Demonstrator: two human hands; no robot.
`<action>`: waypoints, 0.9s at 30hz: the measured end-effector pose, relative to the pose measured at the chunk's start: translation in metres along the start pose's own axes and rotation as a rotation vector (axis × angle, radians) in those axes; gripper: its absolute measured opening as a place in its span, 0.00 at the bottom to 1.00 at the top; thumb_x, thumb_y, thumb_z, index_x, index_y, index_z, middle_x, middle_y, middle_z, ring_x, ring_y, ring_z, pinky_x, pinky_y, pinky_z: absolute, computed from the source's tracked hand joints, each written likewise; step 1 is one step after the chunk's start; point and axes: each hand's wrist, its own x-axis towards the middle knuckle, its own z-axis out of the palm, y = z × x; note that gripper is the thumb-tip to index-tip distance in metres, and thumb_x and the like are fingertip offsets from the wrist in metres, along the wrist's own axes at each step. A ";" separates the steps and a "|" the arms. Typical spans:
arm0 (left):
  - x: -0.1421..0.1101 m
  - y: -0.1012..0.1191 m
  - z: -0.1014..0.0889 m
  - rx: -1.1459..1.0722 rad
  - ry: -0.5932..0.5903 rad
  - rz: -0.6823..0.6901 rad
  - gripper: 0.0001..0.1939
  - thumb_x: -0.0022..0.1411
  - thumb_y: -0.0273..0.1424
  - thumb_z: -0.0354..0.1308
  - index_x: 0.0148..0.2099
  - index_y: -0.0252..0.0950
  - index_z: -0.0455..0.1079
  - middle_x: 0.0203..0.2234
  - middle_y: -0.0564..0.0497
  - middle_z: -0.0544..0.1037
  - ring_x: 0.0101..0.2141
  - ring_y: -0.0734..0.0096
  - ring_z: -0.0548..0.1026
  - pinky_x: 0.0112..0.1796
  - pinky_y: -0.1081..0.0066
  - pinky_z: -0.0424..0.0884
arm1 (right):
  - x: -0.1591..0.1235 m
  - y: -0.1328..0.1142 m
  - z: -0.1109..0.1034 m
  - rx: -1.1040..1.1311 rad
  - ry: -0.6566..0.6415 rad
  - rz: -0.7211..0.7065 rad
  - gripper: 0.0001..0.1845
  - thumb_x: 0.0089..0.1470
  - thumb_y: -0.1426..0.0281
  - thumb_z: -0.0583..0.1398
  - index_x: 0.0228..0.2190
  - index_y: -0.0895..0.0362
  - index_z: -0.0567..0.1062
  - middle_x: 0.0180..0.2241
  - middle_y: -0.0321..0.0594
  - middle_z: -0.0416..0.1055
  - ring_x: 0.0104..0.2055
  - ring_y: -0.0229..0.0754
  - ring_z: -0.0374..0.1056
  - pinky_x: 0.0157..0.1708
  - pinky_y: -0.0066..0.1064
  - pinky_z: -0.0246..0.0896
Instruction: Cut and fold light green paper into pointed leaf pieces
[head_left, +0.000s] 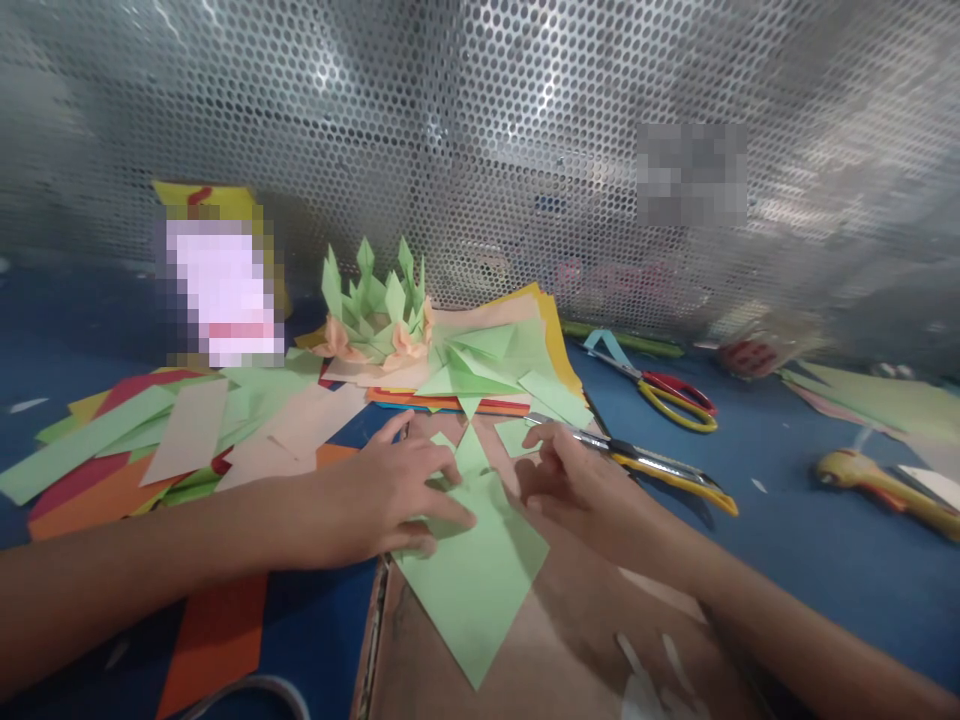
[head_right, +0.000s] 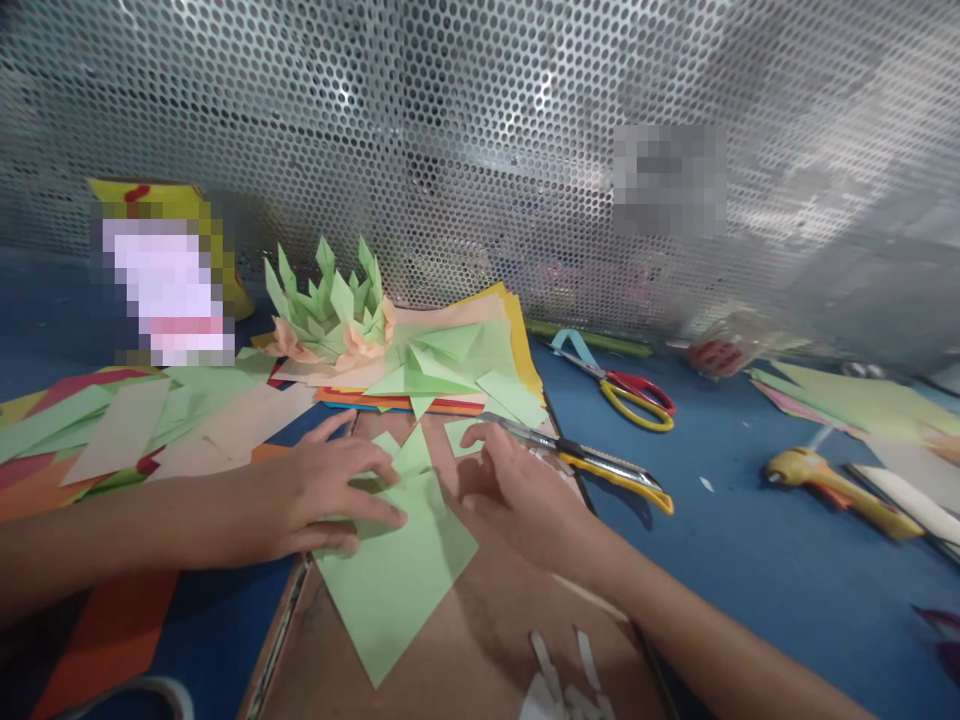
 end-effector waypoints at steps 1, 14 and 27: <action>0.000 0.000 0.000 0.003 0.001 0.002 0.15 0.59 0.29 0.61 0.49 0.45 0.72 0.46 0.45 0.71 0.47 0.54 0.70 0.54 0.42 0.47 | -0.001 0.006 -0.005 0.003 -0.003 0.000 0.20 0.48 0.75 0.56 0.44 0.52 0.59 0.30 0.34 0.66 0.29 0.40 0.65 0.27 0.27 0.56; 0.003 0.003 -0.002 -0.138 -0.051 -0.081 0.14 0.60 0.26 0.57 0.49 0.39 0.62 0.45 0.46 0.68 0.49 0.57 0.63 0.54 0.49 0.46 | -0.028 0.090 -0.027 -0.206 0.205 0.021 0.12 0.58 0.66 0.53 0.42 0.55 0.70 0.41 0.47 0.72 0.44 0.51 0.68 0.43 0.42 0.64; 0.002 0.002 -0.002 -0.185 -0.045 -0.048 0.11 0.59 0.23 0.56 0.45 0.37 0.62 0.44 0.46 0.67 0.46 0.58 0.64 0.49 0.58 0.55 | -0.028 0.045 -0.019 -0.007 0.004 -0.285 0.16 0.58 0.73 0.54 0.45 0.48 0.75 0.41 0.43 0.72 0.43 0.42 0.68 0.41 0.31 0.65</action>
